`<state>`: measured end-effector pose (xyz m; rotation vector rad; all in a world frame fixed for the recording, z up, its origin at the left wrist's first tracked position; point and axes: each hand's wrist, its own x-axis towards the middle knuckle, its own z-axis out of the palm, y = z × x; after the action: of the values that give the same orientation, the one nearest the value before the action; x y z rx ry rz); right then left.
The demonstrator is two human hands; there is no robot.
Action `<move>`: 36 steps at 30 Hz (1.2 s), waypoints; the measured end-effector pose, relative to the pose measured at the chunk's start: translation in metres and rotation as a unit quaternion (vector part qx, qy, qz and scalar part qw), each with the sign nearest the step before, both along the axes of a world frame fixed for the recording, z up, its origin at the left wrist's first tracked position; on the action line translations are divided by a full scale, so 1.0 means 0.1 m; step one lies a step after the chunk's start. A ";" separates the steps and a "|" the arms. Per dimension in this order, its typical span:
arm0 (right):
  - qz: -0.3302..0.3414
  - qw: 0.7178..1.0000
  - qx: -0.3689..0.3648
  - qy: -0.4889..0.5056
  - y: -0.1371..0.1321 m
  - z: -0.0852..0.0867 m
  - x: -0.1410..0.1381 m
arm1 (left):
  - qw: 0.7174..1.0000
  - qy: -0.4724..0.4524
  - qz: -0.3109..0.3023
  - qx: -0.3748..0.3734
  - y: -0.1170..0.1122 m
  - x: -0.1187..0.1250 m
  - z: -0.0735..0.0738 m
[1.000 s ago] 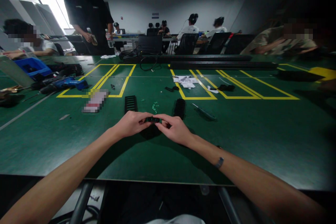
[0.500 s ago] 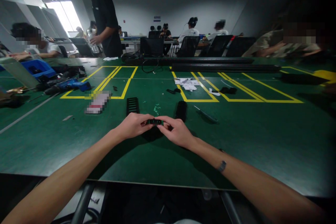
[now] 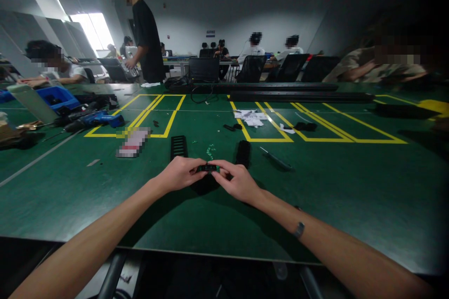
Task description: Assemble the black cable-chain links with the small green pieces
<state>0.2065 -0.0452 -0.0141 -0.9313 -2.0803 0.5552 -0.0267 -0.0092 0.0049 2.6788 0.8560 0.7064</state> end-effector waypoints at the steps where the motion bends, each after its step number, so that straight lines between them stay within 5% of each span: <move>1: 0.002 1.000 0.001 0.000 0.00 0.00 0.00 | 1.000 0.001 0.000 0.001 0.00 0.00 0.00; 36: -0.015 0.999 -0.026 -0.010 0.00 0.03 -0.01 | 1.000 -0.014 0.003 0.019 -0.04 0.01 0.05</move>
<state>0.2052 -0.0457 -0.0111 -1.0000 -2.0750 0.5894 -0.0261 -0.0127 0.0099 2.6938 0.8511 0.7676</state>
